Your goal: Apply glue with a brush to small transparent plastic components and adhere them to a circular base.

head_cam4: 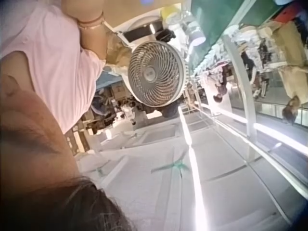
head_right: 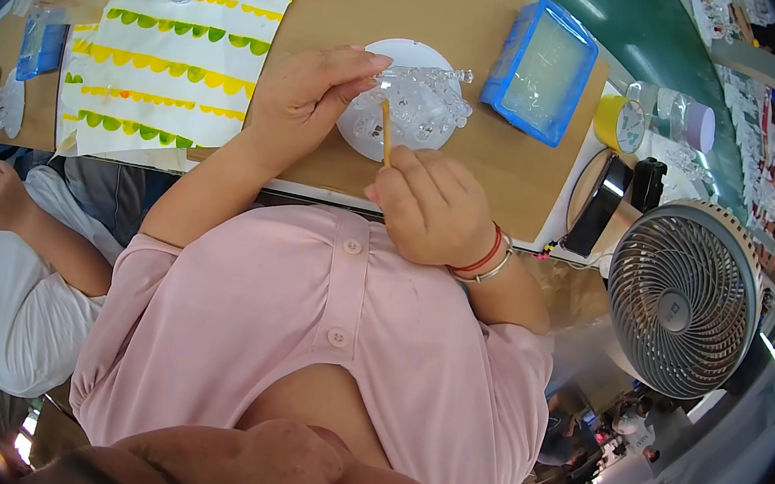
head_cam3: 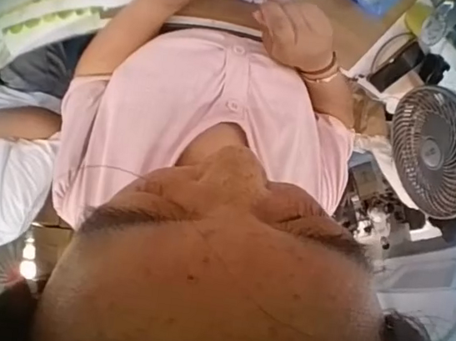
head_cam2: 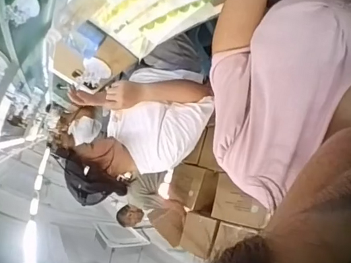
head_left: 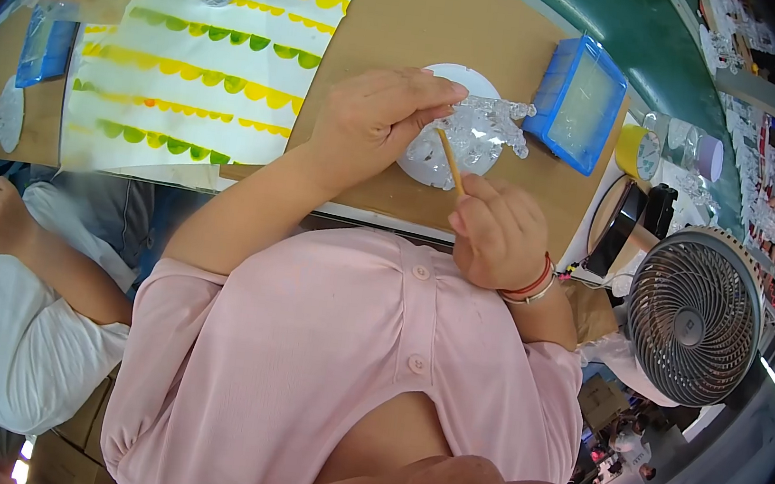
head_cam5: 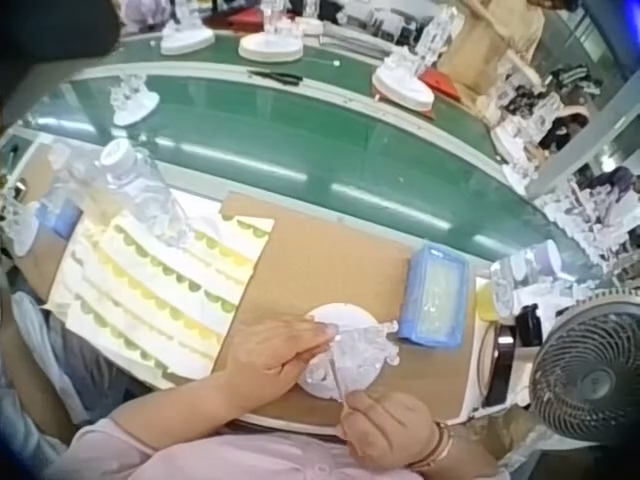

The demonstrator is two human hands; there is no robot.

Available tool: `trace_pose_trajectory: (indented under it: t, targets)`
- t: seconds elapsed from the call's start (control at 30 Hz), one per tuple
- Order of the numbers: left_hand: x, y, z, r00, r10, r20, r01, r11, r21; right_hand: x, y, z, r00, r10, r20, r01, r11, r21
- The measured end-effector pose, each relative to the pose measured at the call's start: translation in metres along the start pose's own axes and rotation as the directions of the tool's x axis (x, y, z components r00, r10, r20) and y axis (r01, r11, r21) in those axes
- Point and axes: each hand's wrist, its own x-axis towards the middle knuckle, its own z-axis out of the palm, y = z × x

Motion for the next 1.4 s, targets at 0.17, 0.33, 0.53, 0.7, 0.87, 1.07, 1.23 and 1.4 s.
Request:
trace_pose_trajectory:
  t: [0.17,0.33,0.53,0.7,0.87,1.07,1.23,1.4]
  targets:
    - [0.0,-0.001,0.0,1.0,0.004,-0.004,-0.004,1.0,0.022,0.0,-0.004,0.007,0.998,-0.058,-0.006,0.057,0.996,-0.07]
    - [-0.001,0.0,0.002,1.0,-0.002,-0.002,0.002,0.999,0.032,-0.001,-0.009,-0.011,0.999,0.015,0.028,-0.014,0.999,-0.033]
    - [0.001,0.004,0.001,1.0,-0.007,0.008,0.007,1.0,0.031,-0.004,0.002,-0.031,0.972,0.194,-0.131,-0.178,0.977,0.119]
    - [-0.003,0.006,-0.004,0.986,-0.125,0.109,0.131,0.991,-0.042,-0.039,0.0,-0.06,0.818,0.397,-0.416,-0.281,0.907,0.314]
    - [-0.003,0.006,0.0,0.988,-0.118,0.105,0.127,0.988,-0.088,-0.052,0.022,-0.069,0.652,0.441,-0.616,-0.362,0.896,0.259]
    - [-0.003,0.005,0.001,0.988,-0.115,0.102,0.124,0.989,-0.084,-0.051,0.059,-0.051,0.715,0.541,-0.443,-0.526,0.834,0.168]
    - [-0.002,0.004,0.001,0.991,-0.092,0.093,0.097,0.994,-0.05,-0.048,0.06,-0.052,0.719,0.545,-0.432,-0.528,0.832,0.17]
    - [-0.001,0.005,0.001,0.994,-0.072,0.084,0.076,0.996,-0.044,-0.05,0.065,-0.053,0.751,0.556,-0.356,-0.575,0.816,0.061]
